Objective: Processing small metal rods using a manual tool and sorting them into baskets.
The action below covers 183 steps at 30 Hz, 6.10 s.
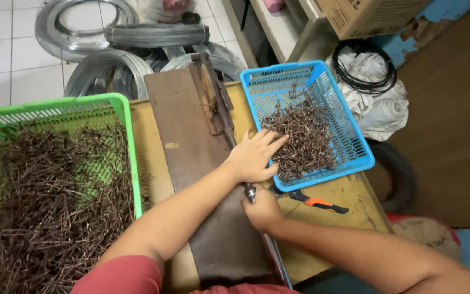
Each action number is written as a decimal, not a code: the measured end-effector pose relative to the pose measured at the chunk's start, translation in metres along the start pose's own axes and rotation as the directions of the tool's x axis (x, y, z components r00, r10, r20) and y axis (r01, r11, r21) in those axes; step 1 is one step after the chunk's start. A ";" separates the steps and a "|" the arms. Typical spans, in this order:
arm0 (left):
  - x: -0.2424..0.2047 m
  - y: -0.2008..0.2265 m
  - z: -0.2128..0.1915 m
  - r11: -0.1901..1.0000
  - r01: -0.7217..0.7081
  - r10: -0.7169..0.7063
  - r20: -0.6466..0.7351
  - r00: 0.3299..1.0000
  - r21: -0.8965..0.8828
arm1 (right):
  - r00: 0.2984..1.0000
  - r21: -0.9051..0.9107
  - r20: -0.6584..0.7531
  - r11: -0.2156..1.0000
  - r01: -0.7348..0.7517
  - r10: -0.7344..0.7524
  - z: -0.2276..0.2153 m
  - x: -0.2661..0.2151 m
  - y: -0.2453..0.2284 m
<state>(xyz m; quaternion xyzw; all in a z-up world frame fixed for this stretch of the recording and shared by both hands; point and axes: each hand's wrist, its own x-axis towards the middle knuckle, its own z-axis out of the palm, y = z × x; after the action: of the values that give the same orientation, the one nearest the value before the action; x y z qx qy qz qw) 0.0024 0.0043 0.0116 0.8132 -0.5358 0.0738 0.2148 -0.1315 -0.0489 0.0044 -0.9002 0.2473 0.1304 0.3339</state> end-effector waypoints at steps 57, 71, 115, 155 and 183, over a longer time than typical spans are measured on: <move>-0.070 -0.163 -0.058 0.395 0.363 -0.622 0.045 0.782 -0.844 | 0.974 0.687 0.200 0.724 -0.064 -0.104 -0.021 -0.041 0.003; -0.056 -0.068 -0.090 -0.017 0.455 -0.266 0.443 0.856 -0.890 | 0.986 0.686 0.103 0.727 0.025 -0.130 0.005 -0.023 0.022; -0.304 -0.167 -0.194 0.500 0.802 -0.866 -0.179 0.467 -0.326 | 0.977 0.617 0.096 0.781 0.092 -0.192 -0.008 -0.021 0.020; -0.312 -0.191 -0.155 0.231 0.776 -0.960 -0.008 0.279 -0.587 | 0.982 0.658 0.066 0.748 0.091 -0.177 -0.007 -0.018 0.025; -0.215 -0.145 -0.090 0.332 0.525 -0.869 -0.038 0.494 -0.784 | 0.977 0.749 0.089 0.659 0.063 -0.194 0.001 -0.021 0.026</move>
<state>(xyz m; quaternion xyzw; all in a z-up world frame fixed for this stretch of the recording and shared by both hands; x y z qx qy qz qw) 0.0544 0.2722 -0.0222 0.7783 -0.0336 -0.0450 0.6253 -0.1631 -0.0577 -0.0015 -0.6879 0.1867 0.0666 0.6982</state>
